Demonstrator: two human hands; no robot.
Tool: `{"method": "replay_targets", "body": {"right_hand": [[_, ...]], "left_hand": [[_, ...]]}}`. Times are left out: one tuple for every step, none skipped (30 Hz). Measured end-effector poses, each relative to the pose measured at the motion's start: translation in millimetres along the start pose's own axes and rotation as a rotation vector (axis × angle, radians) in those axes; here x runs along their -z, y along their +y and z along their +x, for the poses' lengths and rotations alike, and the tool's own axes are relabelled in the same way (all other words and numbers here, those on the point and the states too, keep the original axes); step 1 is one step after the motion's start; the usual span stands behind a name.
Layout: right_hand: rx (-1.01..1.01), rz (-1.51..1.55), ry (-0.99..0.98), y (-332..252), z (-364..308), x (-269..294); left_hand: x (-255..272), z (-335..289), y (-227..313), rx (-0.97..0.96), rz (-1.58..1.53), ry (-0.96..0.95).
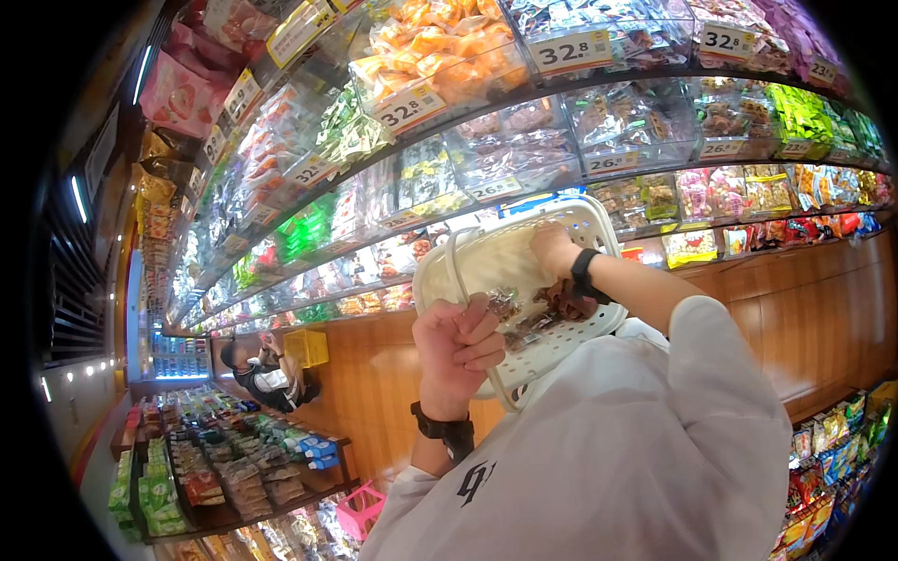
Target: The person picks several packaged snack items from the store shelves by hand and places them into a plastic basket.
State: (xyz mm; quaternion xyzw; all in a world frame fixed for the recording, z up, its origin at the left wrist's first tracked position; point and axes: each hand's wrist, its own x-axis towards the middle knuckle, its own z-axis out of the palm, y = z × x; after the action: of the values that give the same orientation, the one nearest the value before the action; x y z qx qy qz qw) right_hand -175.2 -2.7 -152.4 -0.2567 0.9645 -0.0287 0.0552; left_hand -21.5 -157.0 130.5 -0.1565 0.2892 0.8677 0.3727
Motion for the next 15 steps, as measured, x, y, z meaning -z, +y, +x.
{"method": "replay_targets", "body": {"right_hand": [[0.111,0.044,0.093,3,-11,18],[0.233,0.183,0.301,8,-27,38],[0.187,0.289,0.183,10,-37,69],[0.134,0.392,0.063,13,-47,94],[0.129,0.394,0.061,20,-59,106],[0.009,0.783,0.067,29,-71,114],[-0.111,1.169,0.072,36,-80,122],[-0.11,1.168,0.067,39,-90,134],[-0.164,1.414,0.049,41,-101,145],[-0.231,1.659,0.038,44,-111,148],[-0.194,1.719,0.106,50,-117,141],[-0.202,1.717,0.109,54,-123,142],[-0.189,1.696,0.188,57,-129,145],[-0.176,1.674,0.266,61,-134,149],[-0.158,1.675,0.274,67,-138,149]], "left_hand": [[0,-2,1,-0.01,-0.002,0.008],[1,-2,3,-0.029,-0.026,-0.005],[2,-2,5,-0.045,-0.047,-0.018],[3,1,8,-0.044,-0.046,-0.014],[3,4,9,-0.036,-0.047,-0.029],[4,7,10,-0.029,-0.048,-0.043],[5,8,11,-0.03,-0.05,-0.041],[7,9,12,-0.04,-0.072,-0.039],[10,10,13,-0.05,-0.094,-0.038],[11,12,13,-0.042,-0.096,-0.041],[12,14,12,-0.033,-0.113,-0.064],[12,17,12,-0.024,-0.131,-0.087],[11,18,11,-0.019,-0.132,-0.089],[9,19,11,-0.028,-0.127,-0.077],[7,20,10,-0.038,-0.123,-0.065]]}}
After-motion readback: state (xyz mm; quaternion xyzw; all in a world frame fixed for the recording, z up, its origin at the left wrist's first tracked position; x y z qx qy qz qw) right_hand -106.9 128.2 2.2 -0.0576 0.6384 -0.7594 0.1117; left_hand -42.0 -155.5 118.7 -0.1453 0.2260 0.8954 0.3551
